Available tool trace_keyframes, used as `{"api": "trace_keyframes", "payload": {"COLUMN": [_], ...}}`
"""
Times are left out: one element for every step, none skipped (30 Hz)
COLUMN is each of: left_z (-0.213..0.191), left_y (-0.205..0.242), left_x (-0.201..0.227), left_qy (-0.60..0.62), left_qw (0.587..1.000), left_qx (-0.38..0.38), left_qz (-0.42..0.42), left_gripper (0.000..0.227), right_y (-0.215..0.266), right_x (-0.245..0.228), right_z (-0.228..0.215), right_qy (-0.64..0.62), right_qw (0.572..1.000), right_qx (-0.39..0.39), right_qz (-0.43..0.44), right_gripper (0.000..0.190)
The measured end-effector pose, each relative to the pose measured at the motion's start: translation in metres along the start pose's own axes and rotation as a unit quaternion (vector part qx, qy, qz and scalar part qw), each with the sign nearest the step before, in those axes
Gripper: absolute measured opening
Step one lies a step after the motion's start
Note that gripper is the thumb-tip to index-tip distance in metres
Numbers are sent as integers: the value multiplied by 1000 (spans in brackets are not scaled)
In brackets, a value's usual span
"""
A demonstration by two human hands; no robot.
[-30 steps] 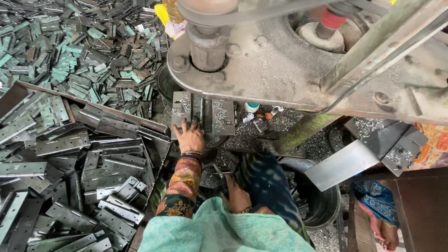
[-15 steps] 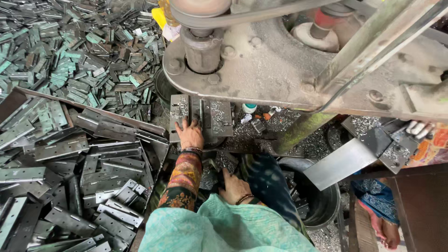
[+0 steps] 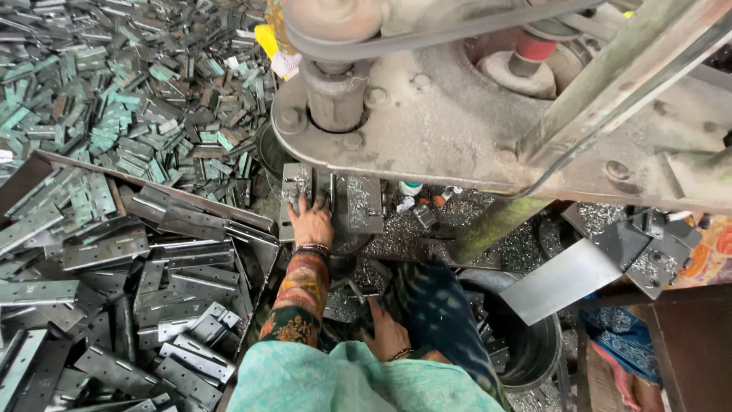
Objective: The person repeatedly picks up small metal brackets from a large pile, places them into a press machine, and operates the machine to process them. The processed brackets are then dropped into a bucket below.
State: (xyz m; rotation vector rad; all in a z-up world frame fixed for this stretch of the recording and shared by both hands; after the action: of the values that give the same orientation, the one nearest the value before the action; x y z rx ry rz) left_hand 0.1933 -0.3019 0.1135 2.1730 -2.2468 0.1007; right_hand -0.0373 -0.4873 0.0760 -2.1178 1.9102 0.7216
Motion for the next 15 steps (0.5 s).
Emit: {"api": "trace_keyframes", "payload": {"left_z": [2,6,11,16,17,18,16,13,12,11,11,10,9,7,2], "left_y": [-3,-5,-6,-9,-15,-22,-29,-36,-39,-41,-41,-41,-40,-39,-44], "left_x": [-3,-6,-6,-8,-9,-10,-10,-9,-10,-9,-9,-7,-6,-4,-5], "left_qy": [-3,-6,-6,1,8,15,4,-7,-19,-20,-22,-24,-30,-37,-44], "left_qw": [1000,1000,1000,1000,1000,999,1000,999,999,999,999,999,999,999,999], "left_qx": [-1,-2,-5,-10,-11,-12,-16,-20,-27,-27,-28,-30,-25,-20,-11], "left_qz": [-1,-2,-1,-10,-18,-27,-25,-24,-24,-24,-24,-24,-21,-18,-16], "left_gripper": [42,41,40,39,39,39,39,40,42,42,42,42,45,47,51], "right_y": [9,11,8,5,3,2,-3,-8,-6,-1,6,11,13,11,3], "right_x": [-7,-14,-17,-20,-23,-24,-24,-22,-18,-13,-7,1,9,18,24], "right_z": [-7,-16,-26,-32,-37,-40,-39,-38,-30,-19,-6,7,19,30,39], "right_qy": [0,10,22,33,40,46,53,53,51,49,28,6,-17,-10,-2], "right_qw": [999,999,998,996,995,993,992,993,994,995,998,1000,1000,1000,1000], "right_qx": [-35,-46,-60,-74,-88,-103,-115,-103,-94,-85,-54,-23,8,-6,-18], "right_qz": [19,19,22,25,23,20,15,20,24,28,18,8,-3,4,7], "right_gripper": [101,95,89,84,84,85,86,84,83,82,82,82,82,82,81]}}
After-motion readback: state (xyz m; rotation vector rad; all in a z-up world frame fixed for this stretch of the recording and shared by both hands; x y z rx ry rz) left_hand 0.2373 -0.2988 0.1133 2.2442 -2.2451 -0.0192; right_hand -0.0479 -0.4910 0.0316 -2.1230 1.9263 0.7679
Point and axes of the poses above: each hand's wrist, its own y-axis away from the middle knuckle, its own z-axis out of the palm, x = y × z, the point moved 3 cm from there along -y, towards the middle knuckle
